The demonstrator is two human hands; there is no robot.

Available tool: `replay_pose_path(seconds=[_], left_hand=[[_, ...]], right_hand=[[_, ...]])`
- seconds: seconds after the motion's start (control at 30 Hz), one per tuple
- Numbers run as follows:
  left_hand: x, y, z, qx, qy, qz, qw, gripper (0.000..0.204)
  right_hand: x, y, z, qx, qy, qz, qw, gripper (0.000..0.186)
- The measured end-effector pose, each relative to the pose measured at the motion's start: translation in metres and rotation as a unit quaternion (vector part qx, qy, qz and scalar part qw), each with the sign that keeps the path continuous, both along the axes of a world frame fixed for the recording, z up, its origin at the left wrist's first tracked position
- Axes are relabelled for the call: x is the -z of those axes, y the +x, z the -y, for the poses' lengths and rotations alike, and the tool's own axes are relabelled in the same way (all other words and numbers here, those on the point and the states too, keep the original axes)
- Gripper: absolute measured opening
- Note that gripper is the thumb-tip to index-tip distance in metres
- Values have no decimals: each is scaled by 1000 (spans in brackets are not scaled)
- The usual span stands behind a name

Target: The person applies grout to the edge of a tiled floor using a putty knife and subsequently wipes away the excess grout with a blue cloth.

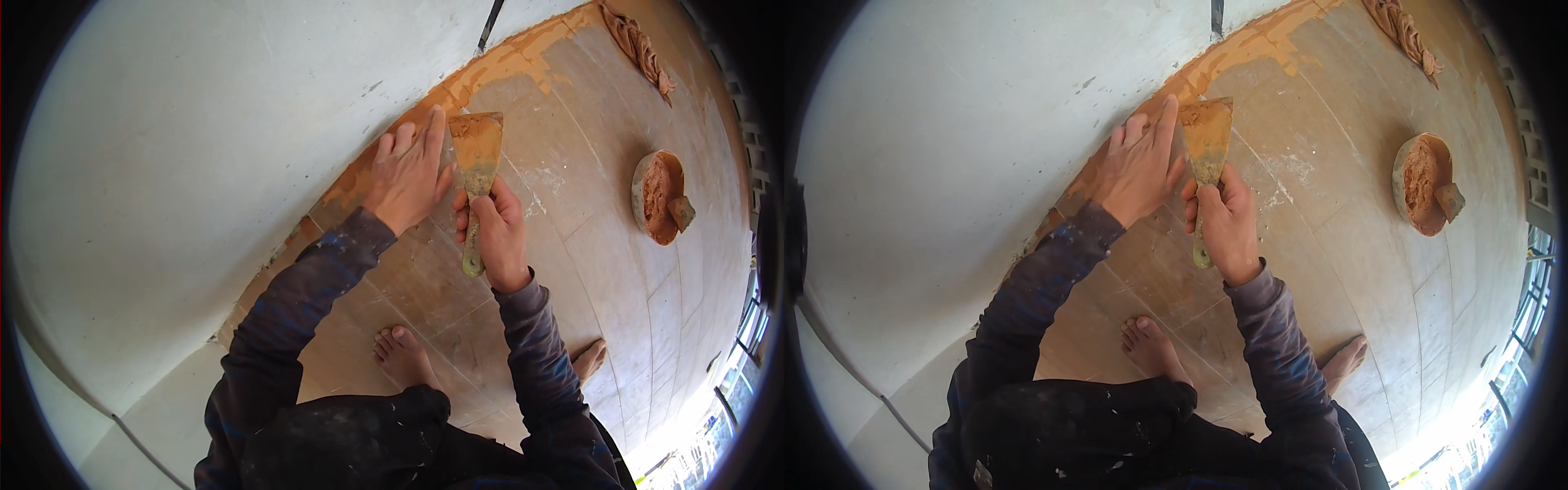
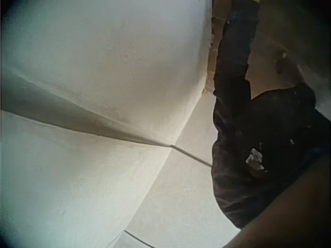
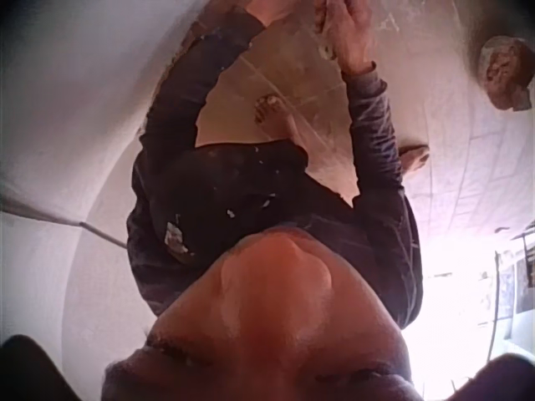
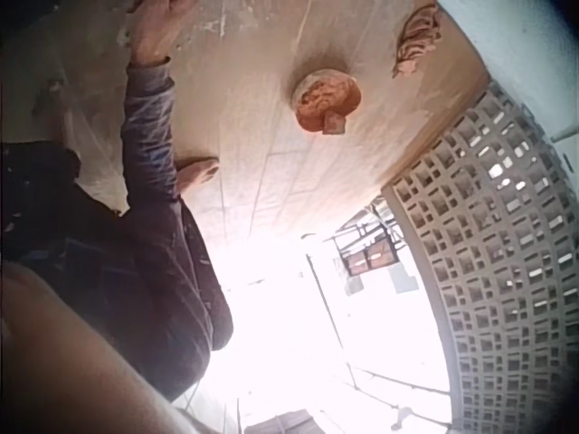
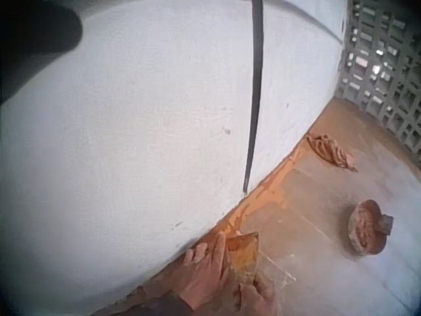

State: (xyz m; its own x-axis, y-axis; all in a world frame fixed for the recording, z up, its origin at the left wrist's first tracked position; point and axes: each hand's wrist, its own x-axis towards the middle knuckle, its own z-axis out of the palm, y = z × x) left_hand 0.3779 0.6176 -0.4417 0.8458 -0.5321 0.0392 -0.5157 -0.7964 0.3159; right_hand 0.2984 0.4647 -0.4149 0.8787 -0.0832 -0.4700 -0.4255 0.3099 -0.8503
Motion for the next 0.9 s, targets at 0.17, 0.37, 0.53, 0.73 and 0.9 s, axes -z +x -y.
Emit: replay_pose_path(seconds=[0.17, 0.37, 0.53, 0.73, 0.9], left_hand=[[14, 15, 9, -38, 21, 30, 999, 81], [9, -2, -8, -51, 37, -4, 998, 80], [-2, -19, -15, -75, 68, -16, 995, 80], [-11, -1, 17, -52, 40, -4, 998, 77], [15, 32, 34, -31, 9, 47, 998, 77]], right_hand=[[4, -6, 7, 17, -8, -4, 1000, 16], [6, -10, 19, 36, -9, -20, 999, 16], [0, -12, 29, 36, -15, -9, 999, 15], [-5, -15, 35, 71, 6, -2, 997, 15], [-6, -16, 33, 67, 2, -7, 998, 15]])
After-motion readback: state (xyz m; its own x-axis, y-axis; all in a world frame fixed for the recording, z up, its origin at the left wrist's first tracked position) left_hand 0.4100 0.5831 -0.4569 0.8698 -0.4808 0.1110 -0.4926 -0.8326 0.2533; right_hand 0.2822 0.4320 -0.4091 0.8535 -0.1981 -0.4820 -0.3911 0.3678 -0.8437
